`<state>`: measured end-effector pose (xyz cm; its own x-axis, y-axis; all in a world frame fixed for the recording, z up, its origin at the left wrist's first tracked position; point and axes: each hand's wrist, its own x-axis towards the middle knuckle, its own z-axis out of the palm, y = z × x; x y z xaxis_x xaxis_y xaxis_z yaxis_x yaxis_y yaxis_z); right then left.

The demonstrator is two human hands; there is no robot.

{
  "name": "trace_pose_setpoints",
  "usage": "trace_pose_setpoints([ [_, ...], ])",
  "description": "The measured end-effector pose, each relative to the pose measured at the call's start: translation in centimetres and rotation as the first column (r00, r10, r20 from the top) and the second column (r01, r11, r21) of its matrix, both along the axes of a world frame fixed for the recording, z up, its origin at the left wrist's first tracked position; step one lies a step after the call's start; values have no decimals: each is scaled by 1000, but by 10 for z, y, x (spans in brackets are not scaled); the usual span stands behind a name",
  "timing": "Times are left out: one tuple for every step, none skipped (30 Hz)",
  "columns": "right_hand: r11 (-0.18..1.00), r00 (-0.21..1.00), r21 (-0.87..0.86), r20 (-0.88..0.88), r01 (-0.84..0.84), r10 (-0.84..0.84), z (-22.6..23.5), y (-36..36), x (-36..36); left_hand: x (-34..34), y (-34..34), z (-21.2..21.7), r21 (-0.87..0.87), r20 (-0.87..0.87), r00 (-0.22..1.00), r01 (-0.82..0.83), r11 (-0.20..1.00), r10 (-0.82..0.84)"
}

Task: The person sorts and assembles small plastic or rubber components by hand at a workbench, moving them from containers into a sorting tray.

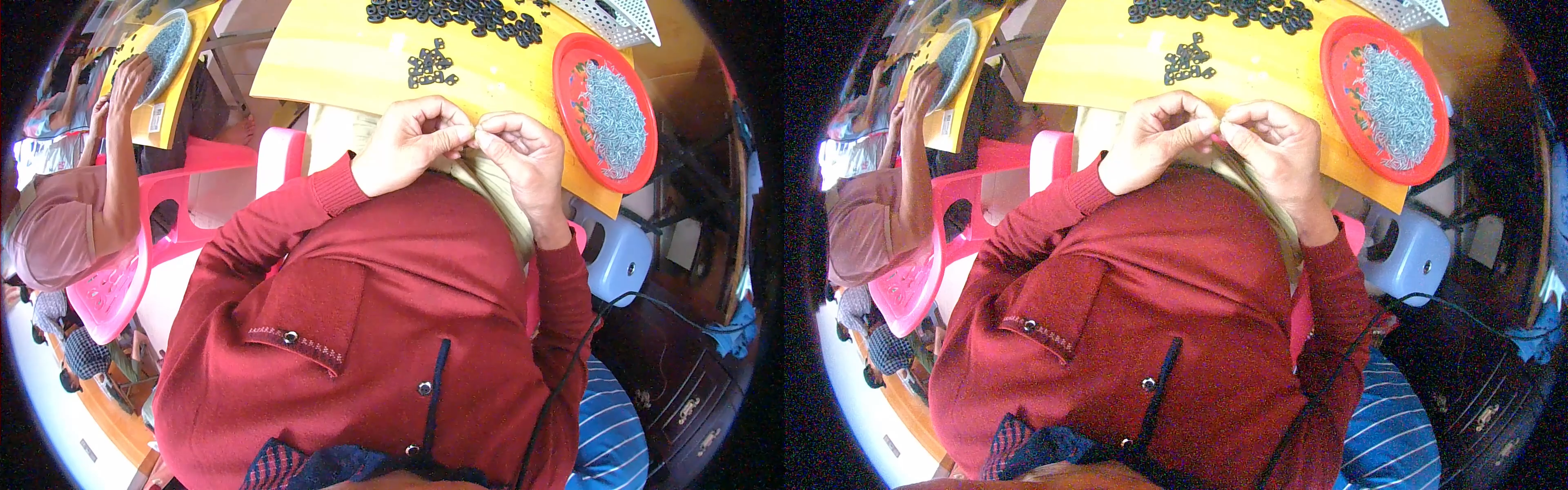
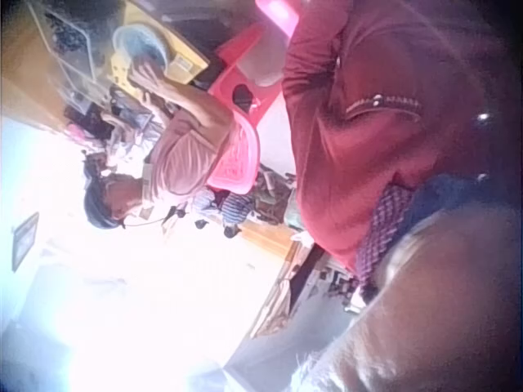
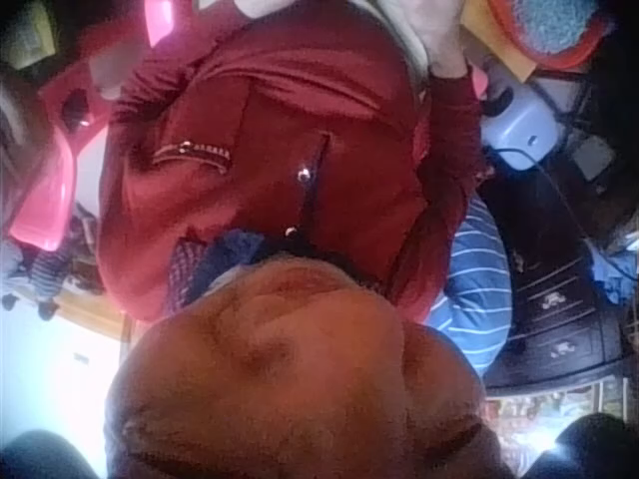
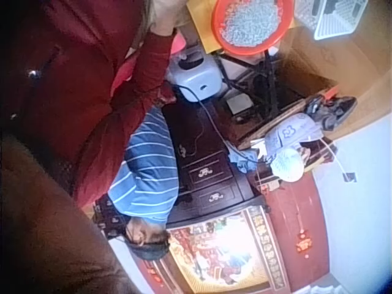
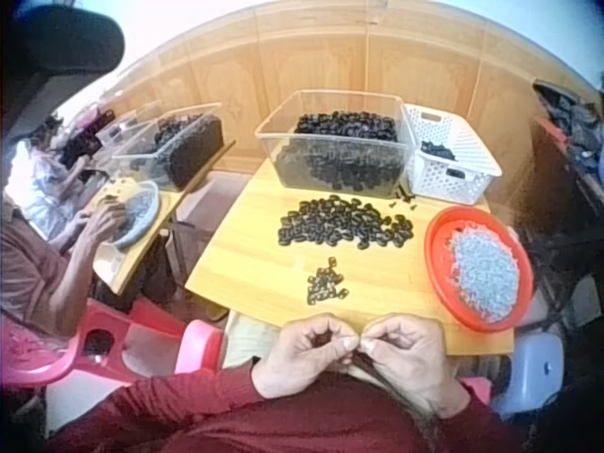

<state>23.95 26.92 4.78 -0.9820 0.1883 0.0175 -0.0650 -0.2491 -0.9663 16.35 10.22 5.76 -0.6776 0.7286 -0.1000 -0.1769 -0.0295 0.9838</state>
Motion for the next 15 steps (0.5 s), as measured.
trace_pose_setpoints([
  [1000, 1000, 0, 1, 0, 0, 0, 0, 0, 0, 0, 0, 16, 8, 1000, 0, 1000, -1],
  [1000, 1000, -17, -1, -3, 3, 0, 0, 0, 0, 0, -1, 32, 16, 1000, 1, 999, -1],
  [999, 1000, -33, -2, -7, 7, 0, 1, 0, 0, 0, -1, 32, 17, 1000, 1, 999, -1],
  [999, 1000, -33, -2, -7, 7, 0, 2, 0, 0, 0, -2, 26, 15, 1000, 2, 1000, -2],
  [999, 1000, -47, 16, -24, 25, -1, 3, 0, 0, 0, -2, 19, 13, 1000, 3, 1000, -3],
  [997, 999, -61, 34, -39, 41, -1, 4, 1, 0, 0, -2, 19, 13, 1000, 4, 1000, -4],
  [997, 999, -61, 35, -38, 40, -1, 4, 1, 0, 0, -2, 21, 12, 1000, 5, 1000, -5],
  [997, 999, -68, 27, -41, 43, -2, 4, 1, 0, 0, -1, 22, 11, 1000, 6, 1000, -7],
  [996, 999, -75, 18, -45, 46, -3, 5, 1, 1, 0, -2, 22, 11, 1000, 6, 1000, -6],
  [996, 999, -76, 19, -45, 47, -3, 5, 0, 1, 0, -2, 23, 6, 1000, 6, 1000, -7],
  [994, 998, -98, 16, -54, 55, -3, 5, 0, 1, 0, -2, 25, 1, 1000, 7, 1000, -7],
  [991, 998, -120, 14, -61, 63, -3, 5, 0, 1, 1, -2, 25, 1, 1000, 8, 1000, -8],
  [991, 998, -120, 14, -60, 62, -2, 4, 0, 2, 1, -2, 22, 25, 1000, 4, 1000, -5],
  [995, 999, -92, 1, -40, 40, -1, 3, 0, 2, 1, -2, 20, 50, 999, 1, 1000, -2],
  [998, 1000, -62, -12, -18, 17, 0, 2, 0, 2, 2, -2, 21, 51, 999, 4, 1000, -5],
])
